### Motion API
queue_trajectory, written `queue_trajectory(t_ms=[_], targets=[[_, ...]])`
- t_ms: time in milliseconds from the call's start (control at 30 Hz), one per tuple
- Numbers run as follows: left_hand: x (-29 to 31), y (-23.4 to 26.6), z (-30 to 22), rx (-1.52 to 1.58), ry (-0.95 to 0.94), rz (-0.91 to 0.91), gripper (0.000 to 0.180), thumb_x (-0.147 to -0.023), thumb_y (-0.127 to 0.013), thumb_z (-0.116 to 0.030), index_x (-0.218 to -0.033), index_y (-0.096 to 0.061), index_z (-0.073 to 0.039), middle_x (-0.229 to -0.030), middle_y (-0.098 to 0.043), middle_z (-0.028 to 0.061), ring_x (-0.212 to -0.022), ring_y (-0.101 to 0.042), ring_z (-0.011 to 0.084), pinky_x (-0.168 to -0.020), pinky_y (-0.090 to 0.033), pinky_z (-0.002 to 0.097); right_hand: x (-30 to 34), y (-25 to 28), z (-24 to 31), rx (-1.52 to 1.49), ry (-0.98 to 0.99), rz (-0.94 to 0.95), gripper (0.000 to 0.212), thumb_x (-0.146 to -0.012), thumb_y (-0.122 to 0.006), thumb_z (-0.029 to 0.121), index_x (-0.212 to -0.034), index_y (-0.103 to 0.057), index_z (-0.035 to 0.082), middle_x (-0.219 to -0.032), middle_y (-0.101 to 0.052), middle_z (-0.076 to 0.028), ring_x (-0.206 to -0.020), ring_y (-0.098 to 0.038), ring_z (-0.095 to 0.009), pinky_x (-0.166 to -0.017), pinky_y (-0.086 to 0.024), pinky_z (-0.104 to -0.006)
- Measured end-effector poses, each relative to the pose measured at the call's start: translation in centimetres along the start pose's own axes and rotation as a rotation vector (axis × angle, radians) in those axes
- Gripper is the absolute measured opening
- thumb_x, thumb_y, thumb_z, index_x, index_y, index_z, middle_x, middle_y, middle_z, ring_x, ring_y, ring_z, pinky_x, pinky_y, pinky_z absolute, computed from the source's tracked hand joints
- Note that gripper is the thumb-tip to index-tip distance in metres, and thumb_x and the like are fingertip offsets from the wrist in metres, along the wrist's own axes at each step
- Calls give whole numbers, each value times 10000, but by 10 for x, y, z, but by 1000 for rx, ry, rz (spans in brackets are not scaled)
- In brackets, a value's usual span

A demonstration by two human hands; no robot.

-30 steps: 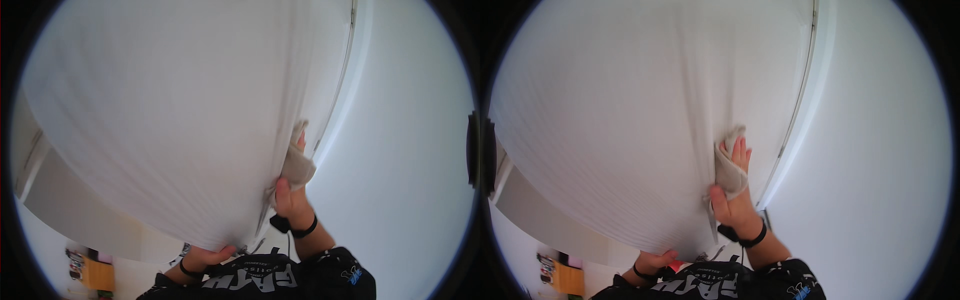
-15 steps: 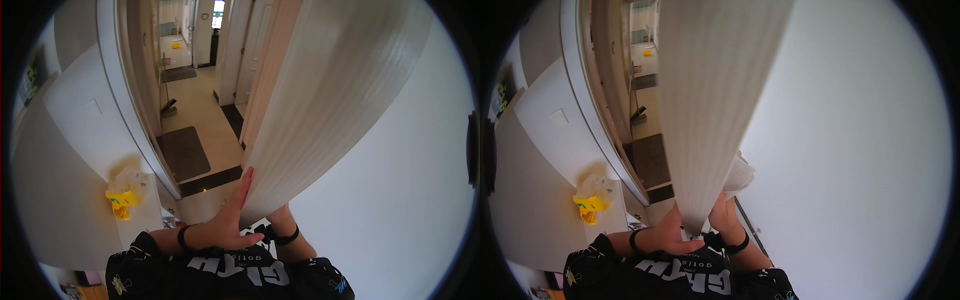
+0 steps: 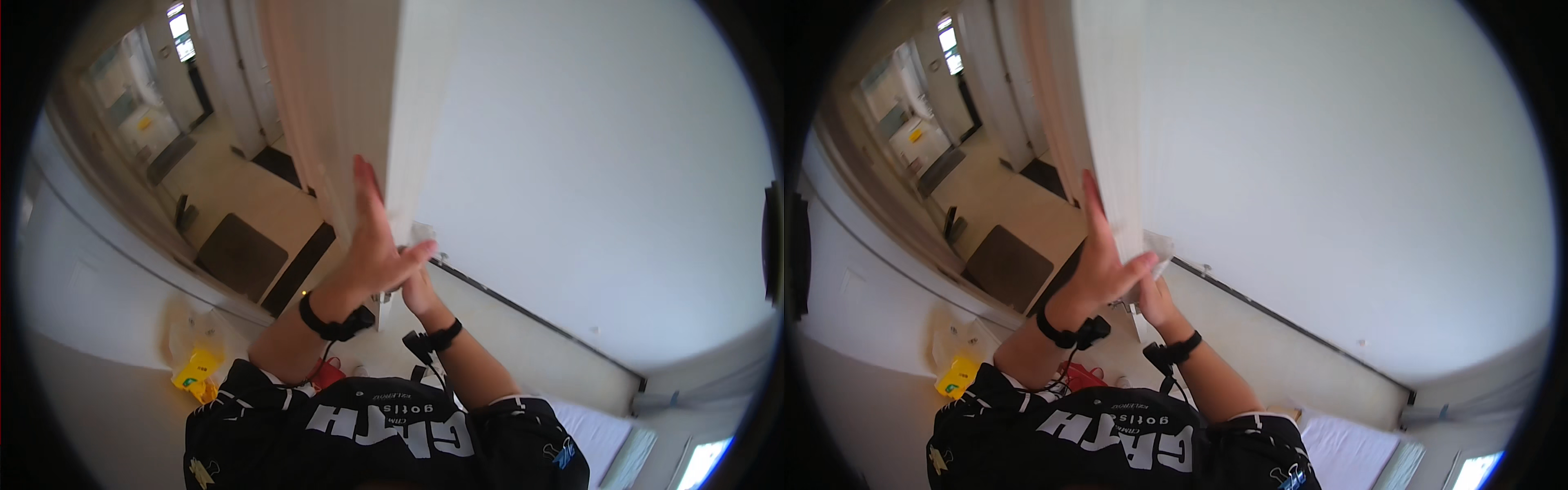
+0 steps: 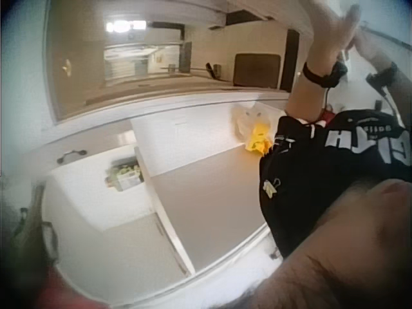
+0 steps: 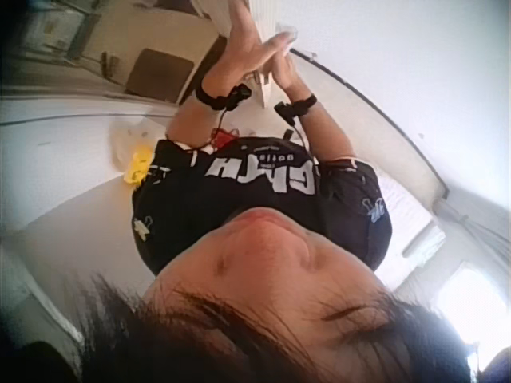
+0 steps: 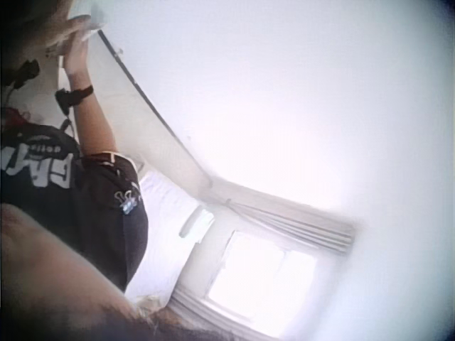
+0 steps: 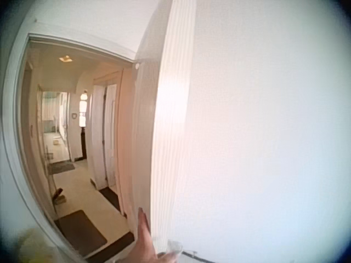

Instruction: The person cleans a room by wiping down a door, a shelf, a wardrobe, and a window sill with a cloth.

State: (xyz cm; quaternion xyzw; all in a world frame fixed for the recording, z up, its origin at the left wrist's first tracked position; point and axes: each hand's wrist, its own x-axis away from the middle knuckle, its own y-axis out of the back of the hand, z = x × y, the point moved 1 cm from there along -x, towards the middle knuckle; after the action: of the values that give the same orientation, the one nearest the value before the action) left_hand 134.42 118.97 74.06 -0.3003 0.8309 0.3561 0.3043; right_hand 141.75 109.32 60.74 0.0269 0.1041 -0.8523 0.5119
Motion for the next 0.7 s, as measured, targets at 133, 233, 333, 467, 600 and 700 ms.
queue_trajectory(t_ms=[133,233,333,467,600,700], targets=[[-8,-50,-27,-199,78,-143,1168,-844,-818,-270,-1563,18,117,-1615,-95,364,-1501,-214,483,-1204,-278,512,31,52,-41,37,-214,-49,701,-1077,-357,549,-1398,-533,-49,-1230,-669,-175,-1130,-618,-223,-1002,-469,-364],[-50,-52,-41,-408,122,-291,1055,-835,-831,-237,-1538,-136,129,-1542,-316,341,-1423,-378,452,-1177,-341,465,39,84,-58,-141,-393,-120,662,-1070,-386,542,-1369,-567,-20,-1217,-677,-168,-1116,-633,-243,-1016,-460,-370],[-48,-69,-19,-486,164,-475,1019,-805,-848,-192,-1524,-199,126,-1489,-397,336,-1363,-465,434,-1152,-384,448,125,143,-41,-739,-512,-85,505,-1067,-421,447,-1254,-625,24,-1190,-707,-129,-1069,-679,-260,-997,-507,-391],[-82,-83,-32,-579,235,-455,927,-764,-832,-165,-1477,-312,120,-1401,-499,315,-1288,-532,440,-1107,-437,462,273,235,-10,-920,-391,-452,467,-1029,-477,403,-1272,-623,31,-1171,-716,-139,-1065,-692,-290,-999,-521,-432],[-90,-94,-27,-599,179,-493,793,-790,-756,-180,-1421,-370,108,-1303,-581,289,-1196,-601,443,-1032,-484,482,416,323,-2,-1006,-293,-817,444,-971,-508,358,-1260,-628,42,-1145,-718,-131,-1053,-691,-312,-976,-534,-465],[-73,-56,-3,-644,203,-573,792,-770,-791,-210,-1393,-420,109,-1302,-584,294,-1181,-608,449,-1022,-496,489,502,311,-44,-1076,-92,-1176,423,-940,-505,314,-1246,-629,50,-1151,-712,-126,-1053,-685,-322,-974,-532,-484]])
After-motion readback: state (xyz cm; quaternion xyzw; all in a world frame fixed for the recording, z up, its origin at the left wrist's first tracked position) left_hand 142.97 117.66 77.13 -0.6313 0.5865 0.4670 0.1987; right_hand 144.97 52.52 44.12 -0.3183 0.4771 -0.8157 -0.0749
